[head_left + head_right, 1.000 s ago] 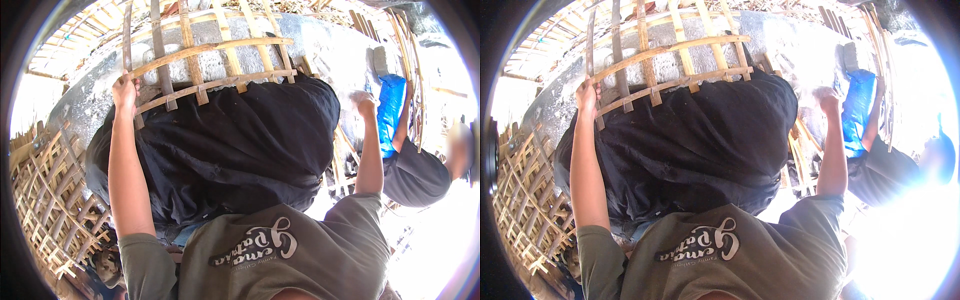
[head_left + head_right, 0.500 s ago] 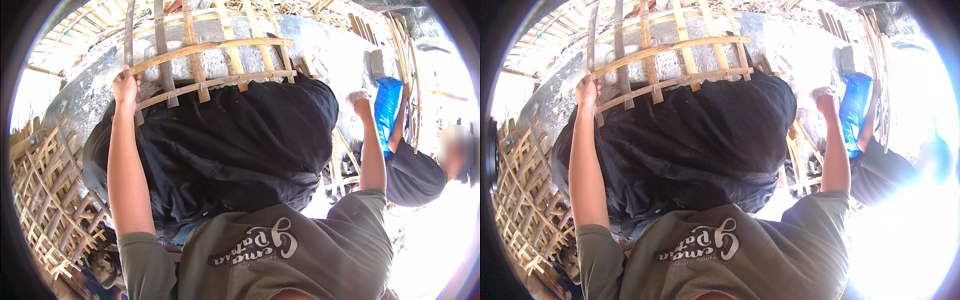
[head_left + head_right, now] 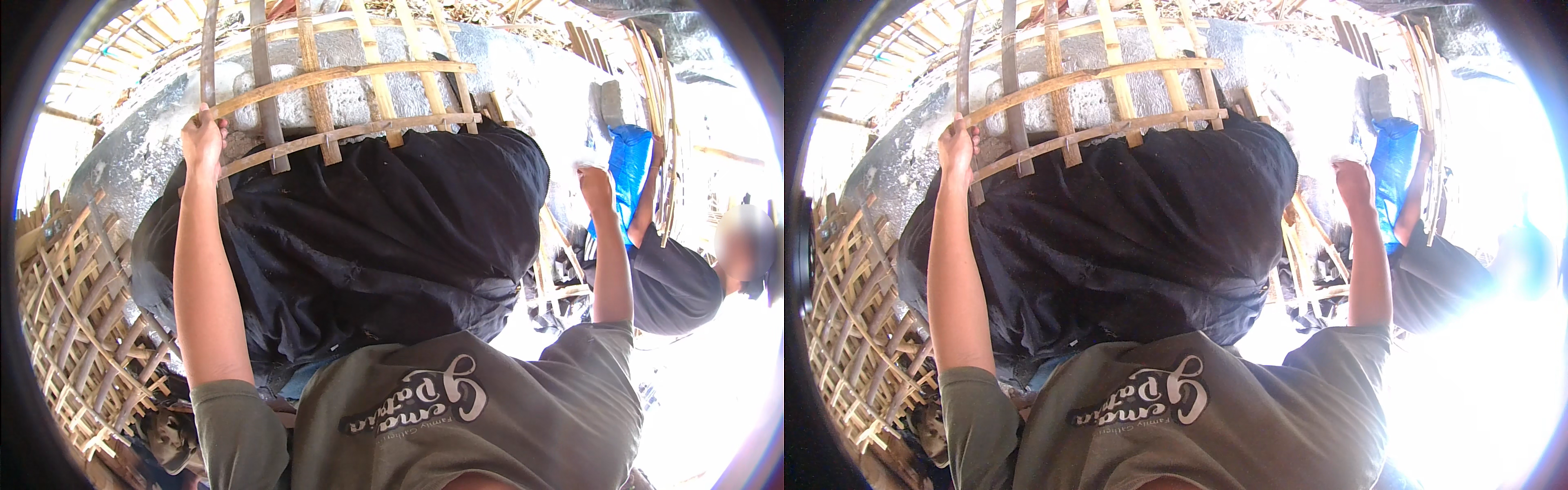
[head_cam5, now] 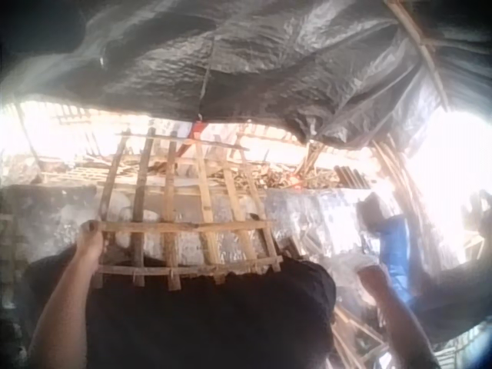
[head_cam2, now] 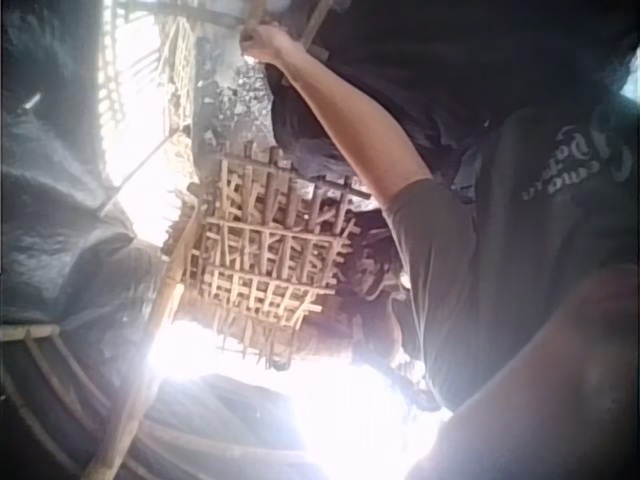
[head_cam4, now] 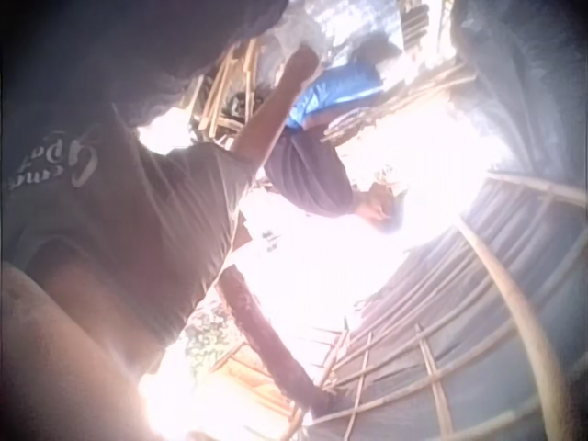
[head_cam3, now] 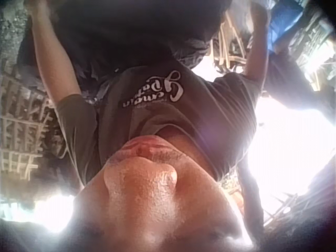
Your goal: The person assembles a bamboo lattice structure by placing bamboo strips across a frame and securing them with a hammer and nails. They repeatedly position strips, tap them into place, and adjust alignment while seated on the ground.
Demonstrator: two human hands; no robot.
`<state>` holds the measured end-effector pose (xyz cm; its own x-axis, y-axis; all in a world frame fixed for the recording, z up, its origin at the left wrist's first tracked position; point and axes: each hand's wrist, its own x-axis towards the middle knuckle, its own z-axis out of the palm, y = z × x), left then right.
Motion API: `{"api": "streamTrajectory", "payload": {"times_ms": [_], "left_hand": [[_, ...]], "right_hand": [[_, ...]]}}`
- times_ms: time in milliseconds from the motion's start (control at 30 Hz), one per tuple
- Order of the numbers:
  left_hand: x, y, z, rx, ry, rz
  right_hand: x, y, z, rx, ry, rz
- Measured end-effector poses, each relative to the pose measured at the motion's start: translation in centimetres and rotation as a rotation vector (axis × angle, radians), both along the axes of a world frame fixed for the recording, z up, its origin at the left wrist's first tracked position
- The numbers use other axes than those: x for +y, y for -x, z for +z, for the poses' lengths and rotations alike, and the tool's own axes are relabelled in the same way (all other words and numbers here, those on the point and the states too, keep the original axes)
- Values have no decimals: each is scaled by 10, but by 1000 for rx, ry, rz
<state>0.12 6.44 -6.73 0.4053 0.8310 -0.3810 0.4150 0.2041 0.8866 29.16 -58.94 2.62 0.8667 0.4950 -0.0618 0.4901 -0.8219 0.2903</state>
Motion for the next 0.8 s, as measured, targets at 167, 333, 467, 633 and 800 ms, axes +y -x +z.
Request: {"api": "streamTrajectory", "payload": {"times_ms": [167,333,467,633,800], "left_hand": [[4,5,-3,-13,-6,6],[4,3,-4,-10,-1,8],[3,3,-3,-20,3,16],[5,3,-4,-8,-1,6],[5,2,-6,0,-9,10]], "right_hand": [[6,5,12,187,-379,-86],[-15,-6,14,418,-741,-351],[-21,-5,28,411,-834,-443],[-32,-3,31,427,-904,-480],[-35,1,28,413,-961,-520]]}}
